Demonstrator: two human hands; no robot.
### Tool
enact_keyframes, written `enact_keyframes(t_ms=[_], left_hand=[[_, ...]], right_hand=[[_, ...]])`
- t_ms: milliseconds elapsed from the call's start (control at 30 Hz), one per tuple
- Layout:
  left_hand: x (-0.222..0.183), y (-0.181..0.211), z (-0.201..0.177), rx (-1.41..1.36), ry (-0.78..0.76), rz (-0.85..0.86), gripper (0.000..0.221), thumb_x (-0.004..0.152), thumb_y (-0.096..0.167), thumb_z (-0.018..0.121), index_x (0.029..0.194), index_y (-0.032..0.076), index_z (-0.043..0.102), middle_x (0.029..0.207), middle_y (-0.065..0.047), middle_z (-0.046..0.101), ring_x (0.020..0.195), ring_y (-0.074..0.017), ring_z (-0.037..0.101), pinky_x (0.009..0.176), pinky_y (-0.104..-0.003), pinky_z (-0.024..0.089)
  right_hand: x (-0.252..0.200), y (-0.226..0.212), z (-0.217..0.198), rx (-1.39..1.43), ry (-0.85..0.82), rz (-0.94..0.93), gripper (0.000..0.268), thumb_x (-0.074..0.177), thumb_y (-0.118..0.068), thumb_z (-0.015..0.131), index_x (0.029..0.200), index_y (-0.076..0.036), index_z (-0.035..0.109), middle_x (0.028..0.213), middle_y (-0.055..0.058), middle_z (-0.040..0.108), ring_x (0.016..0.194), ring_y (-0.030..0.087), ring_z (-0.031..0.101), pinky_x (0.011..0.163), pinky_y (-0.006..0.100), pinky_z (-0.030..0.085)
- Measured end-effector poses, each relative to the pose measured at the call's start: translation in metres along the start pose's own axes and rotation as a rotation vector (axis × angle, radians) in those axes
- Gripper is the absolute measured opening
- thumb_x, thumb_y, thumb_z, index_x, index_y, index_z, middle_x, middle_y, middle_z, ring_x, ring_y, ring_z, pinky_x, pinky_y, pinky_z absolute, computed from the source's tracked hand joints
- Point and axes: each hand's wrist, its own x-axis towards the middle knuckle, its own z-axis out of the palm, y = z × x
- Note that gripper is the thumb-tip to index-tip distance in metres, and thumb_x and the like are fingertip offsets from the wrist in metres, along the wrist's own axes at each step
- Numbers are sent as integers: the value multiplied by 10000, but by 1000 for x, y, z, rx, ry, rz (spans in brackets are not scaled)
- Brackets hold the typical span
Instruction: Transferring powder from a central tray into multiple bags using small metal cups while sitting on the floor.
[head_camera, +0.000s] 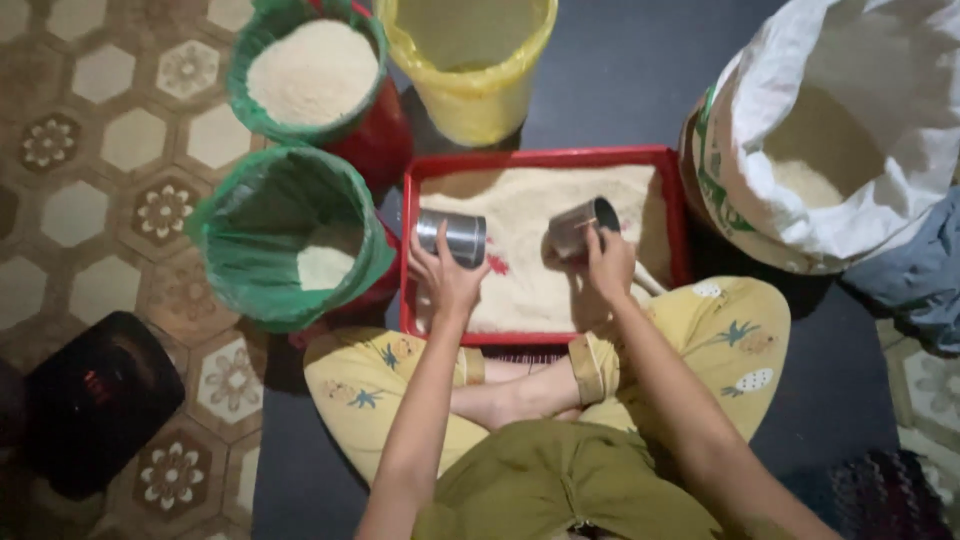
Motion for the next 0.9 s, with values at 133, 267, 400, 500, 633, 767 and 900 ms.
enact_keyframes(t_ms=[133, 267, 400, 500, 633, 767, 900], left_hand=[[12, 10, 5, 13, -65, -12, 1009, 528, 347, 896, 1448, 232, 496, 1506, -263, 304, 1346, -510, 347, 1014, -794, 295], [24, 17, 14, 35, -113, -52, 1013, 572, 339, 911, 1470, 233, 454, 1536, -266, 258, 1364, -516, 319, 997, -796, 333], [33, 11, 35, 21, -219, -160, 1002, 587, 413, 897, 1464, 193, 467, 1559, -276, 210, 1409, -520, 258, 1040, -823, 261], [31, 27, 34, 17, -338, -187, 1006, 586, 453, 880, 1468, 180, 481, 1555, -279, 243, 1383, -487, 310, 1072, -753, 284], [5, 53, 38, 6, -412, -170, 1020, 557, 500, 870, 1462, 219, 491, 1548, -245, 269, 1367, -452, 345, 1069, -706, 307], [-5, 65, 41, -68, -444, -241, 1047, 531, 557, 873, 1456, 246, 493, 1558, -220, 261, 1418, -449, 288, 1091, -670, 298], [-4, 69, 21, -228, -494, -335, 996, 595, 515, 878, 1467, 238, 485, 1564, -193, 231, 1438, -455, 252, 1138, -631, 244]], right_hand=[[31, 5, 13, -57, -10, -64, 355, 1091, -428, 564, 1045, -114, 723, 944, 165, 698, 971, 454, 647, 931, 579, 474], [53, -8, 25, -103, -35, -203, 336, 1088, -441, 557, 999, -144, 687, 920, 101, 673, 1006, 412, 624, 941, 521, 475], [58, -7, 37, -162, -61, -213, 340, 1069, -477, 571, 957, -171, 670, 879, 84, 641, 990, 397, 606, 920, 502, 488], [38, 2, 35, -136, -125, -171, 404, 1107, -474, 510, 939, -147, 678, 880, 98, 693, 935, 359, 684, 1041, 495, 417], [2, -6, 22, 29, -170, -28, 386, 1111, -443, 508, 1016, -110, 679, 943, 191, 713, 981, 439, 676, 1016, 538, 441], [-15, 1, 16, 410, -218, 291, 510, 1121, -418, 442, 1228, 22, 676, 1208, 313, 674, 1202, 508, 587, 1072, 596, 422], [-14, 5, 11, 606, -272, 526, 630, 1100, -506, 463, 1352, 42, 645, 1386, 293, 602, 1327, 448, 535, 1123, 551, 427]])
